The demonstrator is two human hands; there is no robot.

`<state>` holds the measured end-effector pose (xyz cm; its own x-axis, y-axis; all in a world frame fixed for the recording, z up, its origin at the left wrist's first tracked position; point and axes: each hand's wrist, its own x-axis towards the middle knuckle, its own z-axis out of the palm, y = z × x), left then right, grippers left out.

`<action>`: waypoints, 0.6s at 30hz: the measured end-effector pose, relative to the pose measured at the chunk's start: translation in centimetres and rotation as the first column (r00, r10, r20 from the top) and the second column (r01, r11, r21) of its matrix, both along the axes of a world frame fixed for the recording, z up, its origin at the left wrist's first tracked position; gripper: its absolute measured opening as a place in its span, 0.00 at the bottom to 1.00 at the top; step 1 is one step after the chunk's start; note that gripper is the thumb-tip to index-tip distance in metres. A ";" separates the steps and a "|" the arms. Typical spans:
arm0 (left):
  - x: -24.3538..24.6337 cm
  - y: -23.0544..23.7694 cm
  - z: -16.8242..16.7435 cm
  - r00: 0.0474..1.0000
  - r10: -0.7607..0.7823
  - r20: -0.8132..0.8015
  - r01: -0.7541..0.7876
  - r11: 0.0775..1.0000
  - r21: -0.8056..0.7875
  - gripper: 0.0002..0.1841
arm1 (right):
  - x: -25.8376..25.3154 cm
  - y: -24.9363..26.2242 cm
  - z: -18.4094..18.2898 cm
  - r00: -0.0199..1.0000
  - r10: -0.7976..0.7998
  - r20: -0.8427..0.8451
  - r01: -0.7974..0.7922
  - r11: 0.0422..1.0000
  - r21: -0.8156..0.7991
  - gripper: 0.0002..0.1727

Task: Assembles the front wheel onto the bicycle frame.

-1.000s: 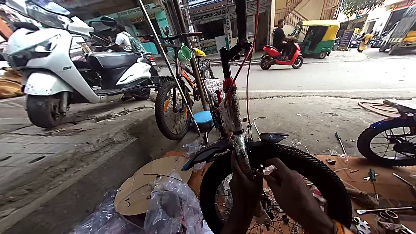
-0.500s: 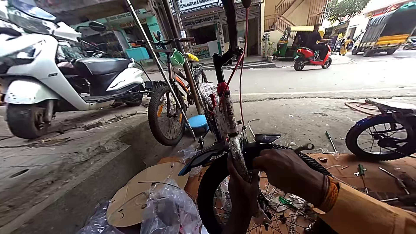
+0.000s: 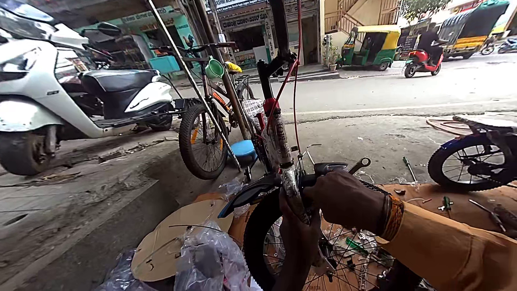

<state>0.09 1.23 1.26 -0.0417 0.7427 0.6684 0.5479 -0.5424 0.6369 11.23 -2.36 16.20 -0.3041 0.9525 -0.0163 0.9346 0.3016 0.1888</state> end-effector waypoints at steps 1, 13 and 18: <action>-0.1 0.1 0.0 1.000 0.011 -0.016 -0.011 1.000 0.010 0.56 | 0.0 -0.2 -0.6 0.999 -0.029 -0.040 0.031 0.999 0.045 0.09; -0.2 0.4 -0.4 1.000 0.000 0.006 0.000 0.999 0.034 0.54 | 1.0 -4.7 -11.3 0.324 -0.187 -0.928 0.326 0.942 -0.076 0.14; -0.3 0.3 -0.6 0.999 -0.037 0.040 0.038 0.999 -0.005 0.57 | 2.1 -3.5 -3.9 0.861 -0.203 -0.467 0.218 0.976 -0.022 0.11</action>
